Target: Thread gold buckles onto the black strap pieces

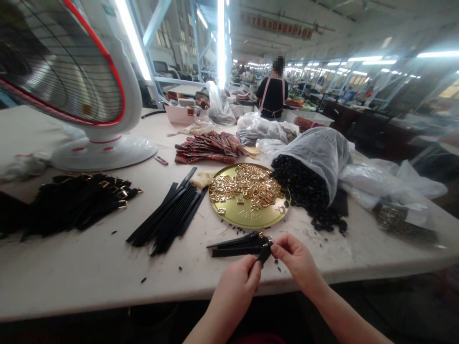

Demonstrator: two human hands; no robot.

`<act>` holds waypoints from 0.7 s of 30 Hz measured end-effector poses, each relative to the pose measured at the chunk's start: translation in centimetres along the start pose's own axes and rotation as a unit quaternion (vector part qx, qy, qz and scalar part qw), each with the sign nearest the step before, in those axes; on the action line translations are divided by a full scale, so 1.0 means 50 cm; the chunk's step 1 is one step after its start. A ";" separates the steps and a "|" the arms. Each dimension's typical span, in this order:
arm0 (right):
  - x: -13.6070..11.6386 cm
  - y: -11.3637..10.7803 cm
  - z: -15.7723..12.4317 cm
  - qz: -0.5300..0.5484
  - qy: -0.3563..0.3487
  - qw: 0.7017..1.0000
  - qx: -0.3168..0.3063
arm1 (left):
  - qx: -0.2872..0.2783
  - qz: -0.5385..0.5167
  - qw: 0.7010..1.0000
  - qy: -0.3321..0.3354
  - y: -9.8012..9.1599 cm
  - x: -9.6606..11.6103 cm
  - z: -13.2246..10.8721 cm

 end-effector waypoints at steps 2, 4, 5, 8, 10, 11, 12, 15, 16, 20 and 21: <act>-0.007 0.001 -0.009 -0.061 -0.054 0.997 0.007 | -0.008 0.040 0.999 0.016 -0.005 0.006 -0.003; -0.013 0.001 -0.013 -0.099 -0.094 0.991 0.009 | -0.014 0.045 0.998 0.028 -0.009 0.012 -0.007; -0.013 0.001 -0.012 -0.100 -0.094 0.990 0.005 | -0.013 0.039 0.999 0.035 -0.013 0.016 -0.009; -0.003 0.009 -0.004 -0.077 -0.053 0.995 -0.039 | -0.001 -0.005 0.999 0.041 -0.021 0.020 -0.011; -0.001 0.022 -0.004 -0.089 -0.045 0.992 -0.071 | 0.006 -0.033 0.999 0.035 -0.019 0.016 -0.009; -0.001 0.027 -0.005 -0.098 -0.046 0.991 -0.078 | 0.012 -0.040 0.999 0.032 -0.016 0.012 -0.007; 0.001 0.030 -0.004 -0.095 -0.042 0.992 -0.077 | 0.020 -0.043 0.998 0.029 -0.012 0.007 -0.005; 0.016 0.028 0.006 -0.005 0.010 0.998 -0.059 | 0.036 -0.074 0.997 0.006 0.004 -0.012 0.000; 0.023 0.026 0.011 0.036 0.031 0.998 -0.051 | 0.028 -0.105 0.994 -0.010 0.012 -0.019 0.002; 0.041 0.038 0.022 0.127 0.062 0.989 -0.049 | -0.010 -0.234 0.969 -0.080 0.038 -0.033 0.008; 0.042 0.046 0.023 0.129 0.057 0.988 -0.061 | 0.003 -0.241 0.967 -0.086 0.035 -0.034 0.012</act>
Point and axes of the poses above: each hand's wrist, its own z-axis towards the middle knuckle, its own y-axis out of the palm, x = y × z, the point moved 6 cm from there along z, towards the middle knuckle, and after that the axes turned 13 degrees about y, right-handed, at the moved point
